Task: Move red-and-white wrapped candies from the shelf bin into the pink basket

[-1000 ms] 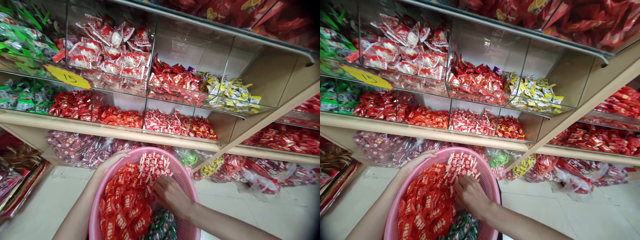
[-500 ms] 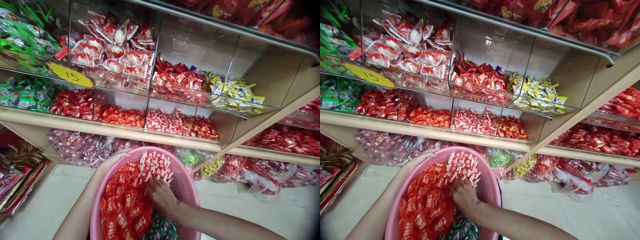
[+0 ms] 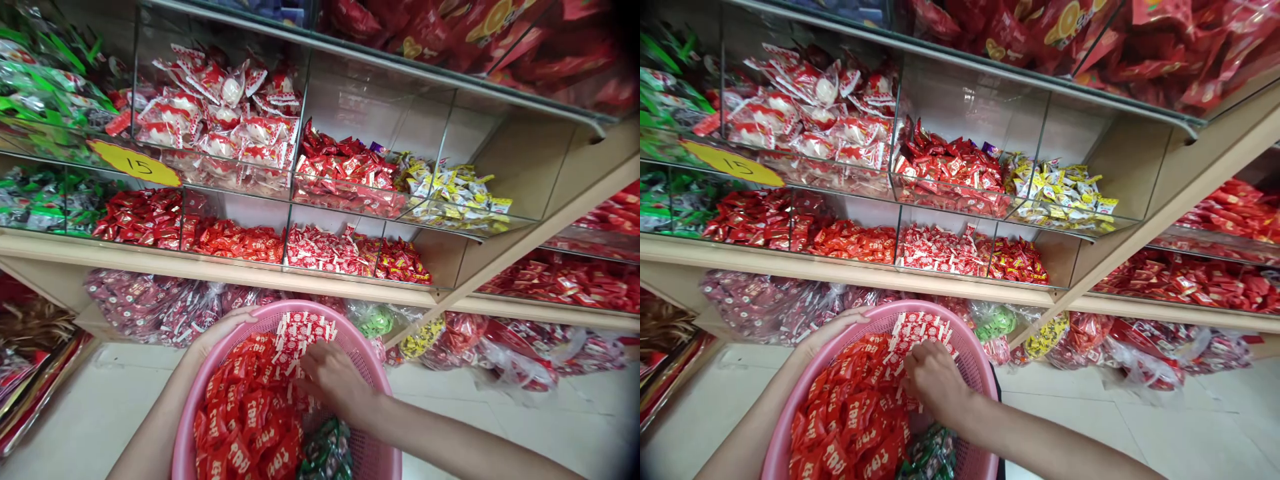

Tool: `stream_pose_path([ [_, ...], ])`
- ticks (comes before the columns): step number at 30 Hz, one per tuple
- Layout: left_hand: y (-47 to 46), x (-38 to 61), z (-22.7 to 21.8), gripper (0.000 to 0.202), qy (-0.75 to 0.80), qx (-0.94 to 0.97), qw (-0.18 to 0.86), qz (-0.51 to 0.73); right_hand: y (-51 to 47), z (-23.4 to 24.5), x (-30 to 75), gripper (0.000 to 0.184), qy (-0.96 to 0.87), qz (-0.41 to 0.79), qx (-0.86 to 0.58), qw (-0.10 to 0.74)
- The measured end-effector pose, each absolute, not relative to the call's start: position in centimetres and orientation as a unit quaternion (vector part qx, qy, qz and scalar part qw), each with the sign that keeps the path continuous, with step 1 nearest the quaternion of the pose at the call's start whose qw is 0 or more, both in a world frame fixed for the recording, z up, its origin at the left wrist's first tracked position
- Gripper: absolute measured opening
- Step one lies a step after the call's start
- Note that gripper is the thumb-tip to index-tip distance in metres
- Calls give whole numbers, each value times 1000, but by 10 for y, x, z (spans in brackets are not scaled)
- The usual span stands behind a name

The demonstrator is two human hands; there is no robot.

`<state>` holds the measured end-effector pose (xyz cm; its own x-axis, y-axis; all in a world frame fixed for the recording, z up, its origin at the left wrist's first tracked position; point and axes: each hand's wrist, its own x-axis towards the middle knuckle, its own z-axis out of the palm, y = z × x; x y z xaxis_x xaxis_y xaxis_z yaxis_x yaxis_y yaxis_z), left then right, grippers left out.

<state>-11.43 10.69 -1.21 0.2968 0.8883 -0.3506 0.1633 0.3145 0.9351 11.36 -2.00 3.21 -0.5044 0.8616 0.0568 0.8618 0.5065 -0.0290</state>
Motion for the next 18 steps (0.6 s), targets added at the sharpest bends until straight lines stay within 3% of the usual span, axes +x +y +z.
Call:
stream_pose_path([
  [6, 109, -114, -14, 42, 502, 485, 658, 280, 56, 113, 159, 18, -836, -66, -530, 130],
  [11, 106, -112, -9, 40, 498, 481, 661, 290, 113, 136, 187, 14, -770, -143, -622, 24],
  [18, 106, -114, -9, 36, 505, 493, 651, 278, 135, 145, 199, 24, -788, -55, -600, -126],
])
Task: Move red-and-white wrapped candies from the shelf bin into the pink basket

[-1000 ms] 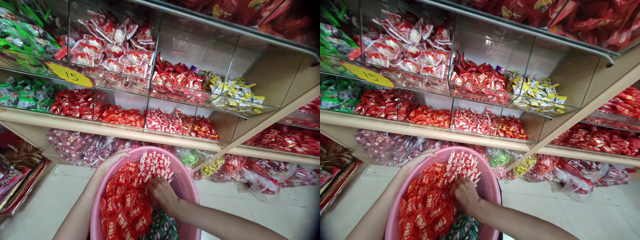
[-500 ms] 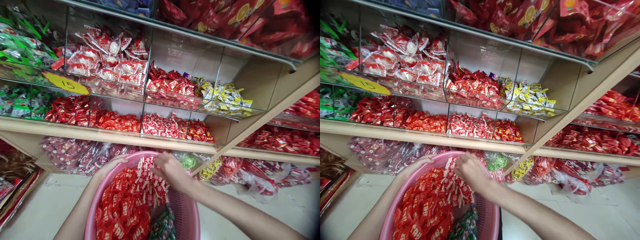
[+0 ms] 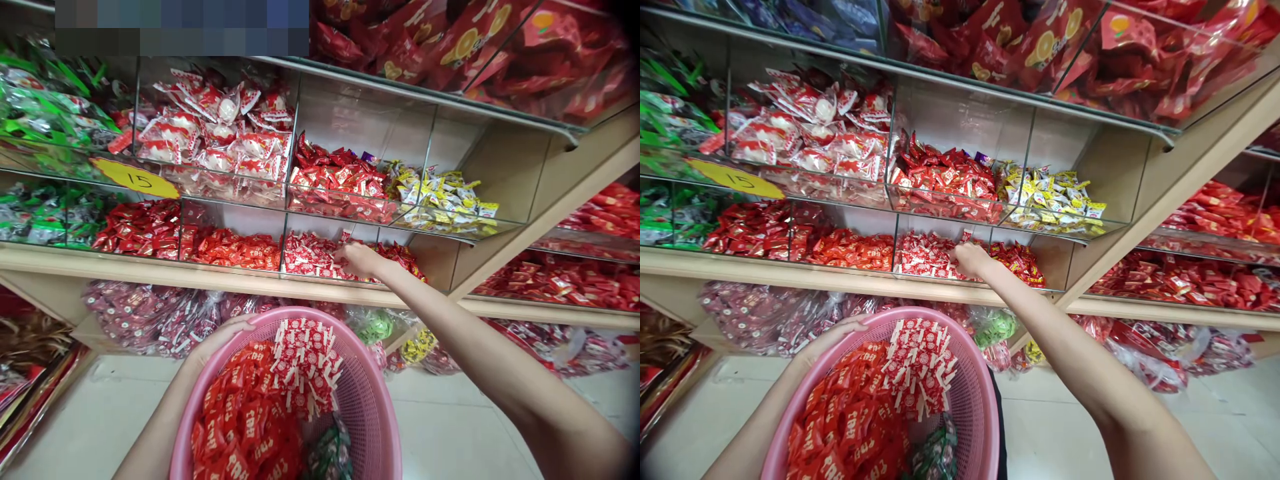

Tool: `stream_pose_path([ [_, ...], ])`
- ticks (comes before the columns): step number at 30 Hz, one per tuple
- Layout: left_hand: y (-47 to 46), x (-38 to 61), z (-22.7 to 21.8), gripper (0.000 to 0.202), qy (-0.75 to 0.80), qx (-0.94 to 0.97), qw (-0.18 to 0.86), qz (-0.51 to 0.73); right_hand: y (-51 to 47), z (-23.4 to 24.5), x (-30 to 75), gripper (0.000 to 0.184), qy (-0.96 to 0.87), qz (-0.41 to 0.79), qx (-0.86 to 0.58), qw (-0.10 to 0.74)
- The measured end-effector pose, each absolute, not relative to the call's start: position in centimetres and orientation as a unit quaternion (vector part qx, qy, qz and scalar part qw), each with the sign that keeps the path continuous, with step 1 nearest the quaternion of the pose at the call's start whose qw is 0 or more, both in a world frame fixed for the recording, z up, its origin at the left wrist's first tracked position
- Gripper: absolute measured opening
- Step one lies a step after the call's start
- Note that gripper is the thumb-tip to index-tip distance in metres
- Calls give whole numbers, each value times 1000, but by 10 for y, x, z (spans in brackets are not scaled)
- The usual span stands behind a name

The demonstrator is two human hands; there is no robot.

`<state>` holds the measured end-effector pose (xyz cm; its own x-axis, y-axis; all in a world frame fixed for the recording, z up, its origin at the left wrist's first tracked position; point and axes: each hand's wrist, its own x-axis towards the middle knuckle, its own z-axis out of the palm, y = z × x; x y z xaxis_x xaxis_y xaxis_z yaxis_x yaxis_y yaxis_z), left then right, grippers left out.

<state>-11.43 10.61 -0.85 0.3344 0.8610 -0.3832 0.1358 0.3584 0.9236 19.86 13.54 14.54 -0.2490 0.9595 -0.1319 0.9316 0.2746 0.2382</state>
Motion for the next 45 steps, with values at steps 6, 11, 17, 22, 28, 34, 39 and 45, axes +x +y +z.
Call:
stream_pose_path([
  [6, 107, -114, -12, 40, 525, 500, 629, 281, 138, 134, 207, 20, 805, 132, 564, 128],
  [11, 105, -113, -9, 38, 518, 496, 634, 288, 128, 138, 210, 17, 817, 169, 550, 51],
  [17, 106, -112, -12, 42, 523, 502, 631, 278, 60, 124, 180, 21, 867, 116, 473, -103],
  [22, 107, -112, -12, 42, 515, 502, 639, 273, -17, 49, 139, 18, 901, 41, 429, -54],
  [28, 106, -111, -10, 45, 521, 485, 643, 284, -40, 0, 113, 8, 898, 46, 438, -3],
  [34, 105, -112, -11, 46, 533, 485, 632, 286, -30, -14, 100, 5, 892, 54, 448, 32],
  [39, 106, -113, -12, 43, 532, 483, 636, 281, -29, -18, 102, 4, 886, 42, 462, 12],
  [45, 108, -114, -15, 40, 530, 500, 625, 280, -30, -18, 106, 4, 881, 40, 471, 23],
])
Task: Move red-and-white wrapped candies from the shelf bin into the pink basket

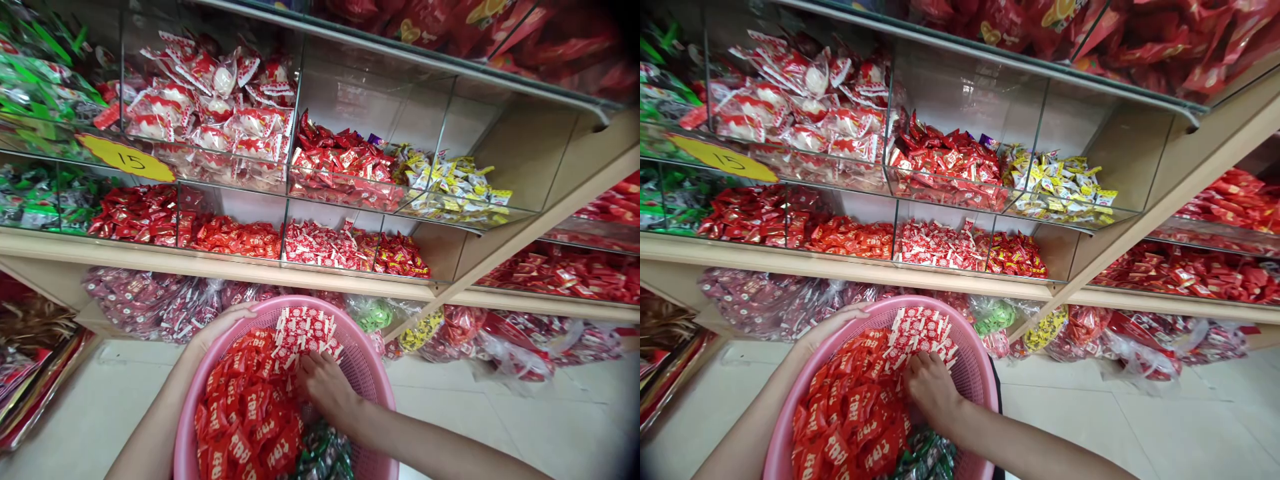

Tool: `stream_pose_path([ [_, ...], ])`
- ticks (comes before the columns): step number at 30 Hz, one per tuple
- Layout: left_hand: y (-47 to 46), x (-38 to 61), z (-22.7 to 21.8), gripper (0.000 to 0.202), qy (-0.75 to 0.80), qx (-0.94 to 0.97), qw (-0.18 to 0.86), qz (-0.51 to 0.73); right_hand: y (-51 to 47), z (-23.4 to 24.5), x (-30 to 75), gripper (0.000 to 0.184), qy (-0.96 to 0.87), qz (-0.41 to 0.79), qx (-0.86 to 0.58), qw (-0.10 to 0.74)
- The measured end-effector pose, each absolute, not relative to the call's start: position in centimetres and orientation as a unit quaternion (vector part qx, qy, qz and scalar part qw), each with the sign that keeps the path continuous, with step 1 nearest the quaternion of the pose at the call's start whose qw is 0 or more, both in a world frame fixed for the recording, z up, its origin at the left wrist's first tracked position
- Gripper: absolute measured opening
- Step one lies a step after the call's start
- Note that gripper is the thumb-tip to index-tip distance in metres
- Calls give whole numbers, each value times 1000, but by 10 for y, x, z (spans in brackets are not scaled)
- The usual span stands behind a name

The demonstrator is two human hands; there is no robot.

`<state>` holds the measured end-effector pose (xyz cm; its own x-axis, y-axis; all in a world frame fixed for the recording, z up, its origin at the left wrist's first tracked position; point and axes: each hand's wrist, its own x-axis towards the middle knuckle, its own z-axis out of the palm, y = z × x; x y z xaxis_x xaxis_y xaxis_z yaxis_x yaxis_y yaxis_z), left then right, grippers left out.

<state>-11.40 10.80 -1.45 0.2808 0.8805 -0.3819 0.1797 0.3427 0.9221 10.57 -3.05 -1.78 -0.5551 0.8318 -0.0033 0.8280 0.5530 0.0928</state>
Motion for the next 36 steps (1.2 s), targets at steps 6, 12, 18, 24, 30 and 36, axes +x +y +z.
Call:
stream_pose_path([
  [6, 107, -115, -15, 43, 520, 495, 638, 278, -28, 2, 108, 10, 874, 29, 485, -20],
  [12, 105, -111, -8, 46, 519, 463, 665, 272, 29, 96, 147, 24, 834, 65, 538, -101],
  [18, 106, -111, -10, 48, 522, 438, 675, 283, 100, 139, 196, 23, 733, 218, 643, 32],
  [24, 107, -115, -11, 39, 517, 506, 627, 288, 123, 131, 196, 29, 698, 204, 677, 109],
  [30, 106, -114, -7, 39, 505, 516, 630, 286, 138, 136, 185, 28, 676, 168, 706, 131],
  [36, 109, -114, -14, 43, 514, 518, 623, 280, 132, 139, 187, 28, 686, 173, 695, 132],
])
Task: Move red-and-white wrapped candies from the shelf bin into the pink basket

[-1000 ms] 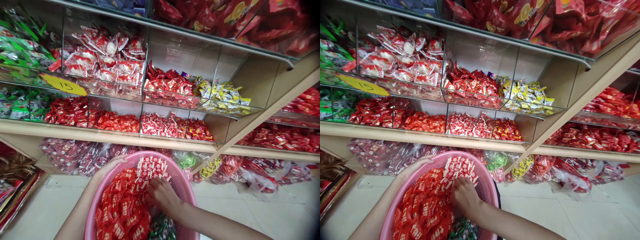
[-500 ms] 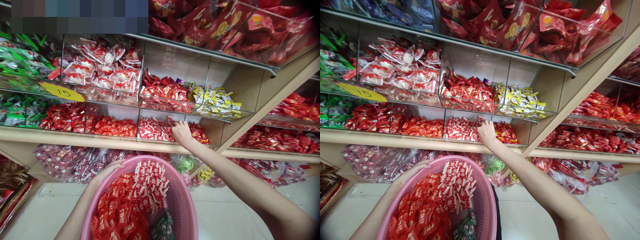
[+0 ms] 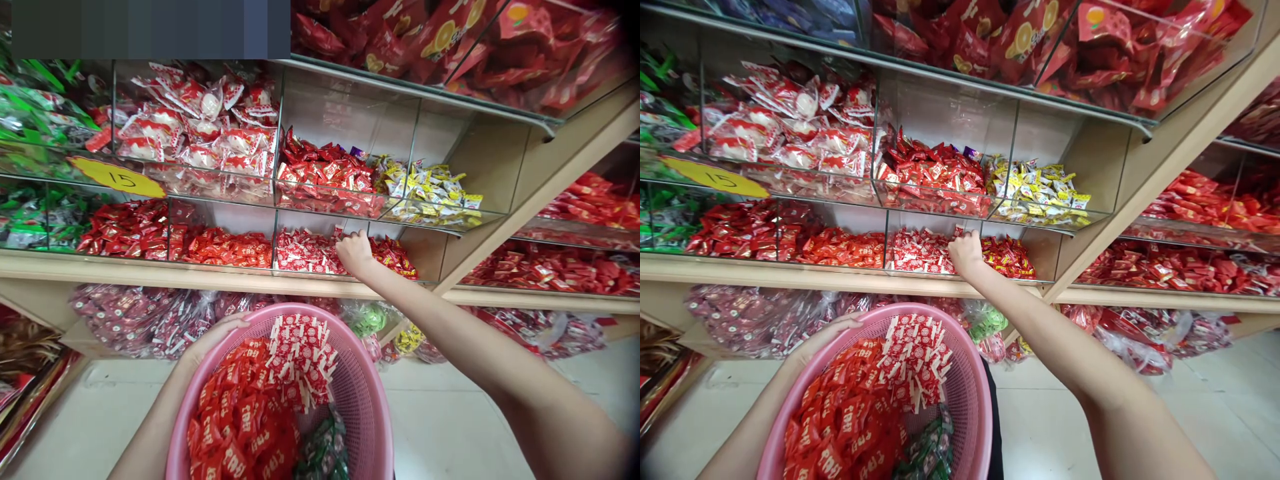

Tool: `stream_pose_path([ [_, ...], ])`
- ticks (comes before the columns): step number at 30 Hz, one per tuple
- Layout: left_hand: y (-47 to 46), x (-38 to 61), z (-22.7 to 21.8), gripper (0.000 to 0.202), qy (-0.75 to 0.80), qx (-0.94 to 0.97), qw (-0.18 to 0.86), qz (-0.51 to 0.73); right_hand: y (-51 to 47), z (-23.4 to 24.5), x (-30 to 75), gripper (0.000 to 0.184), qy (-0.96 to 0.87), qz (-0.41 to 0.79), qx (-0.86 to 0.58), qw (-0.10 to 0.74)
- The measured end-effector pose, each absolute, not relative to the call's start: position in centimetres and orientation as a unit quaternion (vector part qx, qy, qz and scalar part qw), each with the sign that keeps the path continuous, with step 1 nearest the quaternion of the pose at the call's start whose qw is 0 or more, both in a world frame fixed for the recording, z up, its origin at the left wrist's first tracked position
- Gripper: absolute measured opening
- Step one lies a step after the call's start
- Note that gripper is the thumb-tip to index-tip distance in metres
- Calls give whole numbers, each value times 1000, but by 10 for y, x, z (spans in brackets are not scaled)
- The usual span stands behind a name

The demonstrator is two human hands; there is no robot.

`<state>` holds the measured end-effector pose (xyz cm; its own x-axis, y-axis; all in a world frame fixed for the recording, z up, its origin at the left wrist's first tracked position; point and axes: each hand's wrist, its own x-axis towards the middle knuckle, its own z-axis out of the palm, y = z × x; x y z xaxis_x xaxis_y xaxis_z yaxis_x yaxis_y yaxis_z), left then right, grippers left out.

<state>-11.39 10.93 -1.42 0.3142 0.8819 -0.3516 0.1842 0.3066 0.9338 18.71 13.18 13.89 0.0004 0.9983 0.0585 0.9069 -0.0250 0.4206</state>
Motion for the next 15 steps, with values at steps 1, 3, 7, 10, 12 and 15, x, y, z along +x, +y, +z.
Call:
stream_pose_path([
  [1, 110, -114, -16, 43, 516, 510, 630, 277, 129, 139, 188, 27, 688, 175, 693, 128],
  [3, 111, -115, -19, 44, 516, 500, 640, 273, 125, 141, 190, 27, 692, 179, 690, 119],
  [7, 111, -115, -17, 43, 518, 510, 629, 277, 110, 154, 196, 27, 702, 199, 676, 104],
  [10, 108, -114, -12, 41, 520, 515, 622, 278, 86, 169, 201, 27, 715, 216, 659, 83],
  [12, 106, -112, -8, 40, 518, 512, 627, 276, 65, 173, 203, 32, 735, 197, 647, 41],
  [15, 105, -111, -7, 37, 513, 513, 630, 277, 30, 154, 199, 36, 804, 91, 584, -70],
])
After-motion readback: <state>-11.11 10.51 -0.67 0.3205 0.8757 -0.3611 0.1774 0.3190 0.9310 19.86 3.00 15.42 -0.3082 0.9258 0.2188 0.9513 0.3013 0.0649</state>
